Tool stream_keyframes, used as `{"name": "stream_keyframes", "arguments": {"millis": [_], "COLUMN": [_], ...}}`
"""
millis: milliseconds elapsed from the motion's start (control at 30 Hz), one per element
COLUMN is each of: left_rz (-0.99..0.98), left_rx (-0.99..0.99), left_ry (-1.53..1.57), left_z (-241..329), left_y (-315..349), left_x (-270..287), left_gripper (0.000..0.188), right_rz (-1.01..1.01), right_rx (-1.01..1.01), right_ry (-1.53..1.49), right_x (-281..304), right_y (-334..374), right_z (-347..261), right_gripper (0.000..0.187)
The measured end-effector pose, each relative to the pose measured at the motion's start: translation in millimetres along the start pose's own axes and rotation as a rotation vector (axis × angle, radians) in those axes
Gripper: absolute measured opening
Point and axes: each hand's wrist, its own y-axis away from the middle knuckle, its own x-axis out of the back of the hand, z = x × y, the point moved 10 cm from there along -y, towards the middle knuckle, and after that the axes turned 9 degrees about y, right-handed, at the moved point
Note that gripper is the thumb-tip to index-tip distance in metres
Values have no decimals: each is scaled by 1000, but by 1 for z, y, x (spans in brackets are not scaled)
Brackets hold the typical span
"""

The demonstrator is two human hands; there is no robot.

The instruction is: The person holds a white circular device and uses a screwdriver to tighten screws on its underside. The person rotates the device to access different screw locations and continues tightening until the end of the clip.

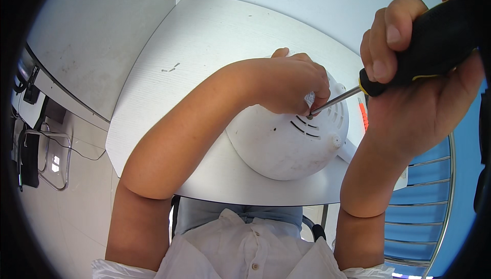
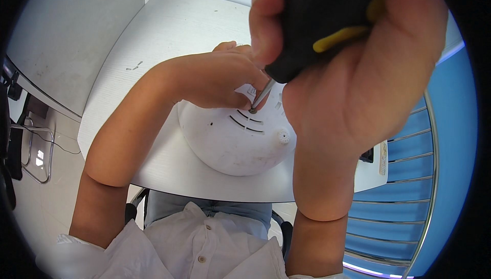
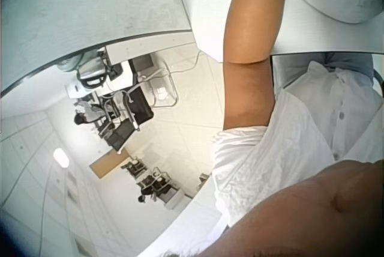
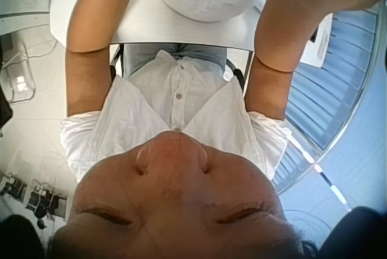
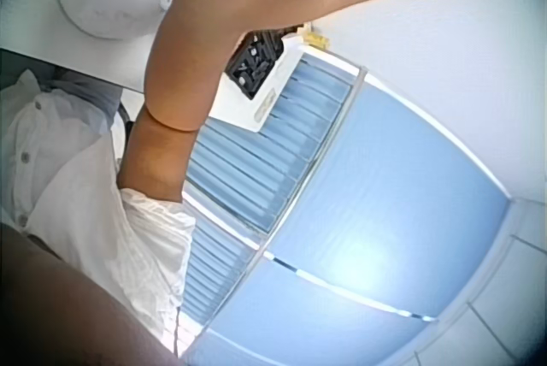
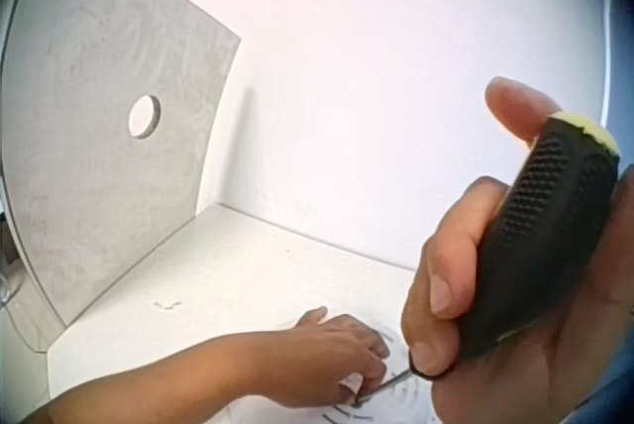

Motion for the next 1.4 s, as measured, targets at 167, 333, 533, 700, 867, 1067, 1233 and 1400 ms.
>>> {"name": "stream_keyframes", "arguments": {"millis": [167, 333, 533, 700, 867, 1067, 1233, 1400], "left_rz": [-49, -29, -49, -27, -29, -57, -56, -48], "left_rx": [50, 64, 81, 62, 89, 116, 175, 128], "left_ry": [-62, 8, 46, 43, 19, 7, 49, 36], "left_z": [-1, -3, -3, -3, -3, -5, -5, -5], "left_y": [-1, 0, 0, 1, 2, 0, 5, 2], "left_x": [-2, 0, -1, 0, 1, 1, 3, 1], "left_gripper": [6, 6, 8, 9, 8, 12, 13, 12], "right_rz": [2, 8, 15, 13, 12, 6, 5, 6], "right_rx": [2, 5, 11, 18, 19, 20, 21, 21], "right_ry": [6, 5, 12, 6, 9, 20, 25, 34], "right_x": [-2, -4, -6, -9, -11, -13, -16, -16], "right_y": [0, 0, -1, -3, -5, -9, -10, -10], "right_z": [1, 3, 3, 4, 5, 6, 8, 8], "right_gripper": [57, 58, 60, 61, 62, 63, 64, 65]}}
